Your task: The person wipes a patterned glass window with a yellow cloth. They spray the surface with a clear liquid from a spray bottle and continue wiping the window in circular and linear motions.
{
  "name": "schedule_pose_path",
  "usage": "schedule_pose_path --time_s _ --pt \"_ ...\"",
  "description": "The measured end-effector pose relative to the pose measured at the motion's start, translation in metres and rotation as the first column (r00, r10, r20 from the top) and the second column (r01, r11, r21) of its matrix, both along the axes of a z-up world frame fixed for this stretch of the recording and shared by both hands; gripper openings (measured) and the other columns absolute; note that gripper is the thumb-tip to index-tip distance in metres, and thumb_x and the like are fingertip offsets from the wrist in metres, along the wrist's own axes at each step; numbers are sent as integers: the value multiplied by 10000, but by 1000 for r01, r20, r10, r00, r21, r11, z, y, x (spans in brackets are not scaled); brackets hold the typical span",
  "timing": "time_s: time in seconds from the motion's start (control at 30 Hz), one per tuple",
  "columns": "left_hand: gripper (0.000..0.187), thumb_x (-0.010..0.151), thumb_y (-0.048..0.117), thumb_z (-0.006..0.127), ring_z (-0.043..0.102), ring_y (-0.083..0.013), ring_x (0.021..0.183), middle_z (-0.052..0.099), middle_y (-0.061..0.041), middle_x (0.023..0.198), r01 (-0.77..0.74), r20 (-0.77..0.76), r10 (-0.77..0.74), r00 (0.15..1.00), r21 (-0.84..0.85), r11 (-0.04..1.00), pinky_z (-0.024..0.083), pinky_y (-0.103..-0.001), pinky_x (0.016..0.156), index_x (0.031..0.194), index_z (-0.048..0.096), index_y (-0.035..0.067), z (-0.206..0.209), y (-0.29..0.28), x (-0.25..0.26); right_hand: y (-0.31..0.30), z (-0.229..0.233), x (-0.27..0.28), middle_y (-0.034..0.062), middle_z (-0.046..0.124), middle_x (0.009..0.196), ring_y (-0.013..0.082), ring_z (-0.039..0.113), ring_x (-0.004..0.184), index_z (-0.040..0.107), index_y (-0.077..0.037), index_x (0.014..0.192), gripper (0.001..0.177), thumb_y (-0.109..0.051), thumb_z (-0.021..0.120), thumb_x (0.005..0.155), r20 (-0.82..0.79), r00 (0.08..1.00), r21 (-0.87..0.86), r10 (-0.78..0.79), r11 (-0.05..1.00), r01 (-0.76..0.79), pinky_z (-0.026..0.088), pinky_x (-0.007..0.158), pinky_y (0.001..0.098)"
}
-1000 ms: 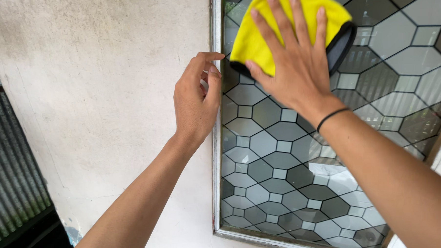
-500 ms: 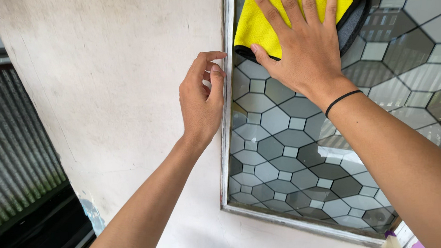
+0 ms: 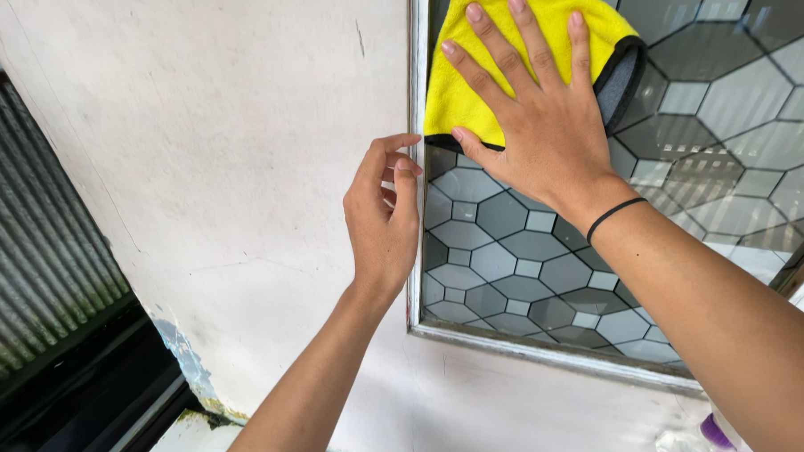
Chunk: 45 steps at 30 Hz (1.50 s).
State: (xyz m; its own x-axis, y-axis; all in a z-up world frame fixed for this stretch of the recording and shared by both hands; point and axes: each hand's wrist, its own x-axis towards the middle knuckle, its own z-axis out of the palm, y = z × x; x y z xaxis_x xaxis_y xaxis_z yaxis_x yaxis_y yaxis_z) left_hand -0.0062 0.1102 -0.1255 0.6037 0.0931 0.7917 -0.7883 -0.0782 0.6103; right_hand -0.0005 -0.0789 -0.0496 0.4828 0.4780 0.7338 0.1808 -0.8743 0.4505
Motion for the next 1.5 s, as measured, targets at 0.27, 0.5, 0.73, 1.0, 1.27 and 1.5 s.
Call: schedule_pose_path --time_s 0.27,0.5,0.73,1.0,1.27,1.5 --pt "272 1043 143 460 599 -83 754 669 -4 872 8 -122 -8 992 4 1000 489 -256 607 1213 668 100 -46 0 -6 -2 -45 -1 40 161 1792 328 79 1636 310 -267 1728 825 -551 611 1014 -6 1000 -47 -30 998 30 42 1259 686" --pt "274 1037 146 465 591 -90 747 671 -4 866 14 -180 -12 984 14 1000 482 -264 599 1219 666 103 -72 0 -8 0 -77 -1 24 161 1776 309 71 1619 291 -291 1714 836 -583 584 988 -20 995 -82 -93 992 91 75 1243 683" --pt "288 1025 133 459 588 -92 737 674 -5 857 20 -231 -13 973 27 999 490 -269 592 1223 666 113 -91 1 -9 1 -106 -2 17 161 1761 303 77 1601 279 -305 1696 815 -616 545 991 -26 991 -122 -129 985 125 123 1218 684" --pt "297 1029 137 445 603 -95 757 678 -9 867 19 -247 -8 969 42 999 493 -275 586 1230 663 117 -105 4 -10 6 -140 -8 -8 190 1717 286 143 1567 290 -305 1646 788 -628 510 963 -79 985 -129 -153 981 142 202 1184 682" --pt "291 1033 149 455 629 -104 777 684 -12 874 13 -278 6 960 66 998 503 -276 613 1235 663 121 -118 5 -16 4 -178 -17 -16 212 1694 249 197 1535 264 -299 1619 755 -594 488 961 -153 974 -210 -167 969 134 274 1149 631" --pt "282 1024 137 464 622 -99 789 692 -7 904 31 -271 -12 963 67 997 489 -274 612 1231 654 113 -117 -3 -20 -23 -158 -29 -42 211 1687 197 184 1546 229 -343 1621 802 -629 494 920 -218 974 -324 -63 946 -11 252 1210 570"
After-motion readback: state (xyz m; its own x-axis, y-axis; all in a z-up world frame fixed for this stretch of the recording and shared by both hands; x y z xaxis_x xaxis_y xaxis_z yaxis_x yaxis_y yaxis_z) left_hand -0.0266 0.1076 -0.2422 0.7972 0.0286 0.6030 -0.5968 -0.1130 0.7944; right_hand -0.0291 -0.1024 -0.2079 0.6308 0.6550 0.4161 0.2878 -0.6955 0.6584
